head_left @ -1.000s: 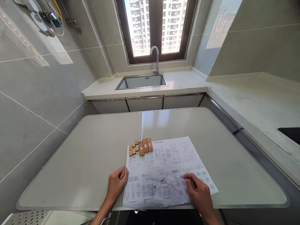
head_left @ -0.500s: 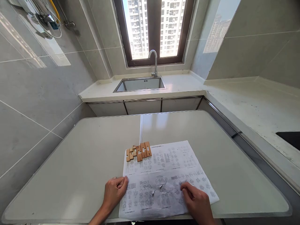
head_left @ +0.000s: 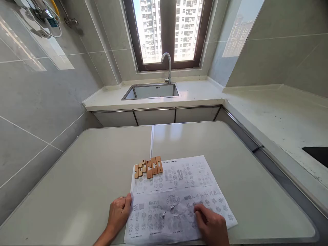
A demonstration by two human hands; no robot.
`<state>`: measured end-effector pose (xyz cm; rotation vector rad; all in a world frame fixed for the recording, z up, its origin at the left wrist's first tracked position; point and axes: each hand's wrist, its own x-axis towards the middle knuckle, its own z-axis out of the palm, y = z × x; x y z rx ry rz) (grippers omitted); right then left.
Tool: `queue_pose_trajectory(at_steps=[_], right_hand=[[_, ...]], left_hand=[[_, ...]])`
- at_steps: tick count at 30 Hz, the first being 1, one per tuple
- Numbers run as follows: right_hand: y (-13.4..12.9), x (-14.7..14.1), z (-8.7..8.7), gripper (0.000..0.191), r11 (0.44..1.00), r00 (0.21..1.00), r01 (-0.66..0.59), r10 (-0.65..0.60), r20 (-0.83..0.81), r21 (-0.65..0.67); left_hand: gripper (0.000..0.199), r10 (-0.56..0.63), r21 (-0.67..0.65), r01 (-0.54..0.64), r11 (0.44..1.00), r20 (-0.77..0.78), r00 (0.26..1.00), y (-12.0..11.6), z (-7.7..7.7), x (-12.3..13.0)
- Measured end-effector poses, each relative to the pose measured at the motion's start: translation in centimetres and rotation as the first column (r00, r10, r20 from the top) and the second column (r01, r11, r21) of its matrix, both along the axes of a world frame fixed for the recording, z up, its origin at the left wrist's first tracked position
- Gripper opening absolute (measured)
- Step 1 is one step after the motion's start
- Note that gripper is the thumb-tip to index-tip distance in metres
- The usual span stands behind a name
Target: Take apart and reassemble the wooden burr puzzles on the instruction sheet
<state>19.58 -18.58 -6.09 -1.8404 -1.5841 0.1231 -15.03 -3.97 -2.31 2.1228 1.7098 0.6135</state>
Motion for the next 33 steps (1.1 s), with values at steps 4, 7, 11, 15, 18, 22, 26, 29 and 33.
queue_pose_trajectory(at_steps=[4, 7, 11, 15, 18, 22, 26, 29, 33], right_hand=[[0.09, 0.28, -0.21, 0.034, 1.000, 1.000, -0.013, 0.013, 0.002, 0.014], [0.08, 0.29, -0.22, 0.034, 1.000, 1.000, -0.018, 0.018, 0.001, 0.011], [0.12, 0.18, 0.14, 0.037, 1.000, 1.000, -0.011, 0.011, 0.016, 0.011], [0.20, 0.22, 0.09, 0.038, 1.000, 0.999, -0.016, 0.016, 0.028, 0.010], [0.18, 0.24, -0.22, 0.036, 1.000, 1.000, -0.006, 0.006, 0.024, 0.010], [0.08, 0.14, -0.23, 0.034, 1.000, 1.000, 0.004, -0.004, 0.004, 0.002], [-0.02, 0.05, 0.06, 0.036, 1.000, 1.000, 0.012, -0.012, -0.005, -0.011], [-0.01, 0.13, 0.24, 0.035, 1.000, 1.000, 0.002, -0.002, 0.006, 0.005], [0.14, 0.25, 0.58, 0.035, 0.999, 1.000, -0.016, 0.015, 0.011, 0.032]], left_hand=[[0.051, -0.002, -0.008, 0.002, 1.000, -0.022, 1.000, 0.13, -0.13, -0.11], [0.051, 0.002, -0.010, -0.002, 1.000, -0.029, 1.000, 0.22, -0.20, -0.16], [0.052, 0.000, -0.001, 0.000, 1.000, -0.006, 1.000, 0.29, -0.40, -0.33], [0.053, -0.004, 0.008, 0.004, 1.000, 0.010, 1.000, 0.33, -0.55, -0.46], [0.053, -0.009, 0.015, 0.009, 1.000, 0.012, 1.000, 0.37, -0.55, -0.44], [0.053, -0.010, 0.006, 0.010, 1.000, 0.012, 1.000, 0.37, -0.39, -0.30], [0.052, 0.010, -0.013, -0.009, 1.000, 0.022, 1.000, 0.26, -0.14, -0.21], [0.052, 0.021, -0.019, -0.020, 1.000, 0.031, 0.999, 0.19, -0.06, -0.20], [0.051, 0.024, -0.019, -0.024, 1.000, 0.036, 0.999, 0.23, -0.11, -0.18]])
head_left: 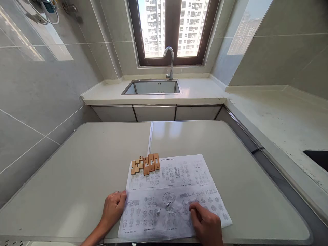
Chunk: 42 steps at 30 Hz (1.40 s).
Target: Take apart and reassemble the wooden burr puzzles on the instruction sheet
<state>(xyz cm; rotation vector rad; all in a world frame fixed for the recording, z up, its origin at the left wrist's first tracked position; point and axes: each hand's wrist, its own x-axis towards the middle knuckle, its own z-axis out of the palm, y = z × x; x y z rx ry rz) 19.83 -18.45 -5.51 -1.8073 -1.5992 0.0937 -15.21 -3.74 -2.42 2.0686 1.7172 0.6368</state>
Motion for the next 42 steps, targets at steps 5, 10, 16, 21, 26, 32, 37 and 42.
queue_pose_trajectory(at_steps=[5, 10, 16, 21, 26, 32, 37, 42], right_hand=[[0.1, -0.1, 0.2, 0.037, 1.000, 0.999, 0.023, -0.023, -0.029, 0.004], [0.0, -0.3, 0.1, 0.038, 0.999, 0.998, 0.031, -0.032, -0.051, -0.011], [0.0, -0.3, -0.2, 0.039, 0.999, 0.998, 0.039, -0.039, -0.039, -0.008], [-0.1, -0.3, -0.3, 0.041, 0.999, 0.999, 0.034, -0.034, -0.030, -0.016], [-0.1, -0.3, -0.3, 0.042, 1.000, 0.999, 0.030, -0.030, -0.021, -0.010], [-0.1, -0.3, -0.1, 0.038, 0.999, 0.999, 0.025, -0.026, -0.022, -0.037], [-0.1, -0.2, 0.0, 0.037, 0.999, 1.000, 0.004, -0.005, -0.017, -0.048], [-0.2, -0.1, -0.2, 0.036, 0.998, 1.000, 0.001, -0.001, -0.009, -0.065]], left_hand=[[0.050, -0.010, -0.019, 0.010, 1.000, 0.008, 1.000, 0.2, 0.1, 0.1], [0.050, 0.005, -0.022, -0.005, 1.000, 0.027, 1.000, 0.1, 0.3, 0.2], [0.049, 0.037, -0.025, -0.036, 0.999, 0.043, 0.998, 0.1, 0.3, 0.3], [0.051, 0.065, -0.042, -0.062, 0.997, 0.070, 0.995, 0.0, 0.5, 0.5], [0.056, 0.064, -0.115, -0.053, 0.992, 0.102, 0.993, 0.2, 1.9, 1.1], [0.032, -0.179, 0.151, 0.197, 0.969, -0.125, 0.976, 3.9, 3.9, 2.6], [0.077, -0.365, 0.133, 0.407, 0.904, -0.256, 0.895, 8.1, 3.9, 3.1], [0.082, -0.522, -0.027, 0.536, 0.844, -0.273, 0.808, 10.9, 4.5, 3.5]])
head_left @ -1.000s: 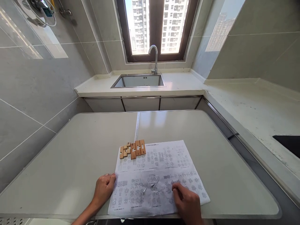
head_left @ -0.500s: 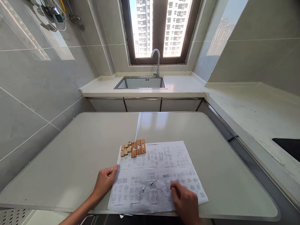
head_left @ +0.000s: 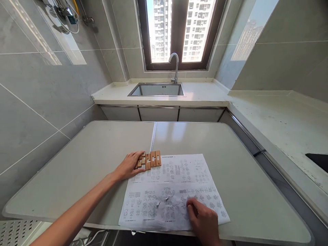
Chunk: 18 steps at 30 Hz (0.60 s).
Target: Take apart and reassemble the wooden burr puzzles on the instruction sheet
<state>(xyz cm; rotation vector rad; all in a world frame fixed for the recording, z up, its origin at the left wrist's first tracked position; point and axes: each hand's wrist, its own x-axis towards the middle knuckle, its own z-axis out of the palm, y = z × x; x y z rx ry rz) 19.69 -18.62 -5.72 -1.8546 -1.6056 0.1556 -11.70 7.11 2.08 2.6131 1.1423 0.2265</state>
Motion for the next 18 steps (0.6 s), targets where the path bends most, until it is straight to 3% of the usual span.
queue_pose_trajectory(at_steps=[6, 9, 14, 18], right_hand=[[-0.1, 0.6, -0.4, 0.031, 0.998, 0.998, -0.055, 0.055, -0.018, -0.039], [-0.1, 0.5, -0.2, 0.030, 0.998, 0.997, -0.047, 0.045, -0.056, -0.052], [-0.3, -0.2, 0.2, 0.035, 0.996, 0.991, 0.068, -0.075, -0.112, -0.061], [-0.1, -0.4, 0.3, 0.039, 0.994, 0.983, 0.078, -0.090, -0.157, -0.083]], left_hand=[[0.055, -0.018, 0.010, 0.018, 1.000, -0.009, 1.000, -0.4, 0.5, 0.1], [0.054, 0.056, 0.048, -0.057, 0.997, 0.024, 0.998, -1.8, 0.3, -0.4], [0.054, 0.165, 0.079, -0.177, 0.981, 0.131, 0.978, -4.9, 0.7, -0.5], [0.062, 0.029, 0.048, -0.040, 0.998, 0.204, 0.978, -8.3, 1.1, 2.8]])
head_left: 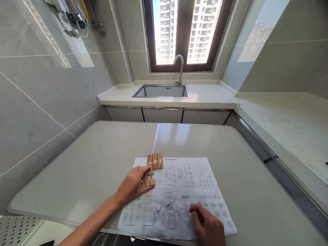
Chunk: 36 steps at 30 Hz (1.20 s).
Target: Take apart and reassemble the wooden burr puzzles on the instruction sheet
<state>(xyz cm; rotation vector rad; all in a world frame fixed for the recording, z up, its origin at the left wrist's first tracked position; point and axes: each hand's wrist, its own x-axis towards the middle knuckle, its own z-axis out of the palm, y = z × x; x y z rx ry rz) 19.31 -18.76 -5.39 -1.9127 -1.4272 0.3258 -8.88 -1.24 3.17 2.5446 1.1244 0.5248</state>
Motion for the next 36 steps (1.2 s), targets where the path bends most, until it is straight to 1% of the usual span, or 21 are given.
queue_pose_trajectory(at_steps=[3, 5, 8, 10, 11, 14, 19, 20, 21, 23, 25, 27, 28, 30, 31, 33, 36], right_hand=[[0.1, 0.0, 0.4, 0.043, 0.999, 0.997, -0.034, 0.034, -0.062, 0.007], [0.1, 0.2, 0.8, 0.045, 0.997, 0.988, -0.065, 0.070, -0.134, 0.038], [-0.1, 0.7, 1.5, 0.037, 0.982, 0.957, -0.178, 0.189, -0.221, 0.068], [-0.1, 1.3, 2.0, 0.031, 0.957, 0.925, -0.285, 0.290, -0.245, 0.054], [-0.1, 1.5, 2.2, 0.030, 0.951, 0.919, -0.305, 0.306, -0.248, 0.045], [0.3, 2.0, 2.9, 0.027, 0.937, 0.910, -0.348, 0.339, -0.238, 0.005], [1.1, 2.0, 3.5, 0.028, 0.925, 0.919, -0.378, 0.373, -0.126, -0.024], [1.2, 1.9, 3.5, 0.028, 0.923, 0.920, -0.383, 0.378, -0.099, -0.030], [1.3, 1.8, 3.5, 0.028, 0.921, 0.921, -0.386, 0.383, -0.078, -0.041], [1.4, 1.7, 3.3, 0.026, 0.923, 0.925, -0.380, 0.378, -0.047, -0.062], [1.4, 1.5, 3.1, 0.024, 0.927, 0.930, -0.368, 0.366, -0.039, -0.068], [1.4, 1.4, 2.9, 0.024, 0.931, 0.932, -0.360, 0.357, -0.060, -0.057], [1.4, 1.4, 2.9, 0.024, 0.932, 0.932, -0.358, 0.353, -0.087, -0.049], [1.5, 1.5, 3.1, 0.027, 0.938, 0.925, -0.344, 0.331, -0.187, -0.044], [1.6, 1.6, 3.2, 0.028, 0.941, 0.914, -0.336, 0.312, -0.261, -0.052], [1.7, 1.8, 3.7, 0.032, 0.946, 0.870, -0.314, 0.251, -0.424, -0.083], [1.9, 2.0, 4.4, 0.037, 0.945, 0.776, -0.310, 0.186, -0.603, -0.107]], left_hand=[[0.074, -0.135, -0.015, 0.135, 0.991, 0.024, 0.991, -2.3, -0.6, 3.8], [0.077, -0.168, -0.014, 0.169, 0.986, 0.023, 0.985, -3.4, -1.4, 6.1], [0.072, -0.208, -0.026, 0.209, 0.978, 0.034, 0.977, -4.4, -2.4, 8.7], [0.067, -0.235, -0.044, 0.237, 0.971, 0.040, 0.971, -4.6, -2.9, 9.7], [0.064, -0.249, -0.056, 0.251, 0.966, 0.040, 0.968, -4.7, -3.0, 10.0], [0.064, -0.268, -0.095, 0.272, 0.958, 0.050, 0.962, -4.6, -3.3, 10.5], [0.094, -0.231, -0.133, 0.247, 0.960, 0.122, 0.965, -4.2, -3.8, 9.8], [0.096, -0.217, -0.137, 0.234, 0.962, 0.131, 0.967, -4.1, -3.9, 9.6], [0.094, -0.203, -0.142, 0.222, 0.965, 0.136, 0.970, -4.1, -4.0, 9.3], [0.082, -0.187, -0.157, 0.208, 0.966, 0.139, 0.973, -4.0, -4.1, 8.7], [0.072, -0.187, -0.184, 0.213, 0.960, 0.152, 0.971, -3.9, -4.0, 8.2], [0.072, -0.172, -0.242, 0.216, 0.946, 0.192, 0.966, -3.9, -3.8, 7.7], [0.074, -0.145, -0.287, 0.206, 0.936, 0.220, 0.965, -3.9, -3.6, 7.5], [0.077, -0.039, -0.412, 0.156, 0.898, 0.278, 0.960, -3.9, -3.0, 7.3], [0.079, 0.040, -0.488, 0.123, 0.864, 0.311, 0.950, -3.9, -2.5, 7.2], [0.078, 0.212, -0.648, 0.092, 0.756, 0.376, 0.902, -4.1, -1.6, 7.4], [0.061, 0.442, -0.821, 0.151, 0.551, 0.440, 0.782, -4.3, -0.2, 8.0]])
